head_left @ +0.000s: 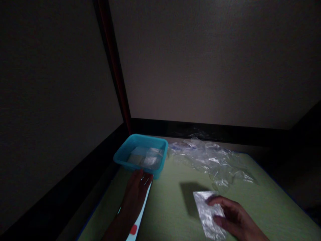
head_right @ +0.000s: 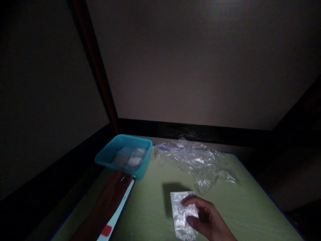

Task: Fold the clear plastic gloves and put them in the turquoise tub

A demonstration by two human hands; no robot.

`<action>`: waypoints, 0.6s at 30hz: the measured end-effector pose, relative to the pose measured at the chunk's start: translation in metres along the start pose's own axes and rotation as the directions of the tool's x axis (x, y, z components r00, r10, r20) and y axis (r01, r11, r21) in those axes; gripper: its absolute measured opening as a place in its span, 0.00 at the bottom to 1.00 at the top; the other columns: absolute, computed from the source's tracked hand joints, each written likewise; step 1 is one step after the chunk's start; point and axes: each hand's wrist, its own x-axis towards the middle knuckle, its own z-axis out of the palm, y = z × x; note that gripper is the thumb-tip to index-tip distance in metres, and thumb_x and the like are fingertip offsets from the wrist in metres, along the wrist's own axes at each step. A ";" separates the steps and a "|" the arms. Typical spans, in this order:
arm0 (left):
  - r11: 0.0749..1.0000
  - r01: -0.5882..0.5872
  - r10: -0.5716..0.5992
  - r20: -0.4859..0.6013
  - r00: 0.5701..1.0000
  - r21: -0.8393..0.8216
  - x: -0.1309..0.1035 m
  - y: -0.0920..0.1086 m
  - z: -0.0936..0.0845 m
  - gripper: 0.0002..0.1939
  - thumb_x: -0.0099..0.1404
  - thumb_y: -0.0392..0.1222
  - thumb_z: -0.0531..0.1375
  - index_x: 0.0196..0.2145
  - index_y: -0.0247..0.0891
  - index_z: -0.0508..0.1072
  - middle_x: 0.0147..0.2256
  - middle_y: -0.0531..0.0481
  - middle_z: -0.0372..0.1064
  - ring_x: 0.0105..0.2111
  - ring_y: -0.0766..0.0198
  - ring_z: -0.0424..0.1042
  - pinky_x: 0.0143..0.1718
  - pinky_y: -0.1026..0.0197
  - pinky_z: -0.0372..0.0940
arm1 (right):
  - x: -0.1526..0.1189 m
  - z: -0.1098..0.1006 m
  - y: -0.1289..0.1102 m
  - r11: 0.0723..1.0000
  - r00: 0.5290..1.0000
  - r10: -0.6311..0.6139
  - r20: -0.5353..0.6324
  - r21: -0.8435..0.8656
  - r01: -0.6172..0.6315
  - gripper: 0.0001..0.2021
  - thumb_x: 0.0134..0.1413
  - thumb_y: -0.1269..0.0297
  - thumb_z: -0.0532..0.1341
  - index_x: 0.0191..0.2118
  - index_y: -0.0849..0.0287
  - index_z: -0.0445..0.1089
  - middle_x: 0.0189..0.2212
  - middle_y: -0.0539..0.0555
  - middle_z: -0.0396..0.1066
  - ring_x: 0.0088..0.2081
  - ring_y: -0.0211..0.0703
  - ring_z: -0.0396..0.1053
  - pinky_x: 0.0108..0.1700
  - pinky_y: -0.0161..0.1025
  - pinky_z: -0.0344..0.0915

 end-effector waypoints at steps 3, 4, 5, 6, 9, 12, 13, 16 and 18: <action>0.999 0.011 -0.013 -0.067 0.998 -0.035 -0.004 -0.002 0.003 0.10 0.59 0.24 0.55 0.26 0.36 0.67 0.25 0.53 0.72 0.24 0.68 0.73 0.29 0.65 0.71 | 0.028 -0.002 -0.039 0.995 0.995 -0.076 0.067 -0.052 0.079 0.12 0.44 0.54 0.64 0.33 0.55 0.72 0.31 0.54 0.70 0.32 0.44 0.67 0.32 0.38 0.65; 0.999 0.023 -0.027 -0.074 0.997 -0.047 -0.006 -0.002 0.003 0.09 0.59 0.25 0.56 0.26 0.36 0.67 0.25 0.53 0.72 0.24 0.68 0.73 0.29 0.66 0.71 | 0.039 -0.001 -0.053 0.991 0.988 -0.115 0.101 -0.055 0.121 0.11 0.45 0.55 0.64 0.33 0.56 0.71 0.30 0.53 0.69 0.30 0.42 0.65 0.30 0.37 0.64; 0.998 0.034 -0.038 -0.071 0.997 -0.059 -0.007 -0.002 0.003 0.08 0.59 0.26 0.57 0.27 0.36 0.68 0.25 0.52 0.72 0.24 0.68 0.73 0.30 0.66 0.71 | 0.051 0.002 -0.068 0.985 0.978 -0.156 0.142 -0.051 0.165 0.10 0.46 0.57 0.63 0.33 0.57 0.70 0.30 0.53 0.69 0.29 0.40 0.64 0.29 0.36 0.62; 0.997 0.041 -0.046 -0.061 0.997 -0.072 -0.007 -0.002 0.002 0.07 0.58 0.27 0.59 0.27 0.36 0.68 0.25 0.52 0.72 0.25 0.68 0.73 0.31 0.66 0.71 | 0.063 0.005 -0.082 0.977 0.962 -0.198 0.186 -0.043 0.209 0.09 0.47 0.59 0.62 0.34 0.57 0.70 0.30 0.52 0.68 0.29 0.39 0.63 0.29 0.35 0.61; 0.994 0.046 -0.047 -0.011 0.999 -0.098 -0.007 -0.004 -0.002 0.06 0.57 0.29 0.61 0.27 0.37 0.68 0.26 0.53 0.72 0.26 0.68 0.74 0.34 0.65 0.70 | 0.103 0.025 -0.117 0.945 0.898 -0.316 0.305 0.021 0.325 0.08 0.46 0.66 0.62 0.35 0.59 0.69 0.30 0.50 0.67 0.27 0.35 0.61 0.28 0.33 0.59; 0.993 0.057 -0.058 -0.013 0.998 -0.103 -0.003 -0.006 -0.004 0.06 0.57 0.28 0.61 0.27 0.37 0.68 0.26 0.53 0.72 0.26 0.67 0.74 0.35 0.64 0.71 | 0.147 0.053 -0.139 0.911 0.785 -0.393 0.478 0.090 0.402 0.09 0.47 0.71 0.61 0.38 0.61 0.68 0.34 0.51 0.67 0.32 0.36 0.64 0.33 0.34 0.62; 0.993 0.060 -0.063 -0.021 0.998 -0.103 -0.002 -0.007 -0.005 0.07 0.58 0.28 0.60 0.27 0.36 0.68 0.26 0.53 0.72 0.25 0.67 0.73 0.35 0.63 0.71 | 0.160 0.063 -0.143 0.896 0.741 -0.402 0.537 0.064 0.440 0.10 0.46 0.73 0.60 0.38 0.62 0.68 0.34 0.51 0.67 0.33 0.36 0.64 0.34 0.34 0.62; 0.993 0.060 -0.063 -0.029 0.998 -0.105 -0.001 -0.009 -0.006 0.06 0.59 0.27 0.59 0.29 0.37 0.68 0.26 0.53 0.71 0.26 0.67 0.74 0.37 0.61 0.71 | 0.195 0.093 -0.150 0.827 0.676 -0.338 0.655 -0.137 0.546 0.17 0.43 0.80 0.61 0.43 0.63 0.67 0.37 0.51 0.67 0.35 0.36 0.64 0.38 0.34 0.62; 0.993 0.057 -0.060 -0.026 0.998 -0.099 -0.002 -0.009 -0.007 0.06 0.59 0.28 0.59 0.30 0.37 0.68 0.27 0.52 0.71 0.27 0.67 0.74 0.37 0.62 0.70 | 0.211 0.110 -0.150 0.783 0.671 -0.271 0.690 -0.247 0.570 0.20 0.40 0.82 0.63 0.43 0.63 0.68 0.37 0.51 0.68 0.36 0.38 0.65 0.39 0.34 0.62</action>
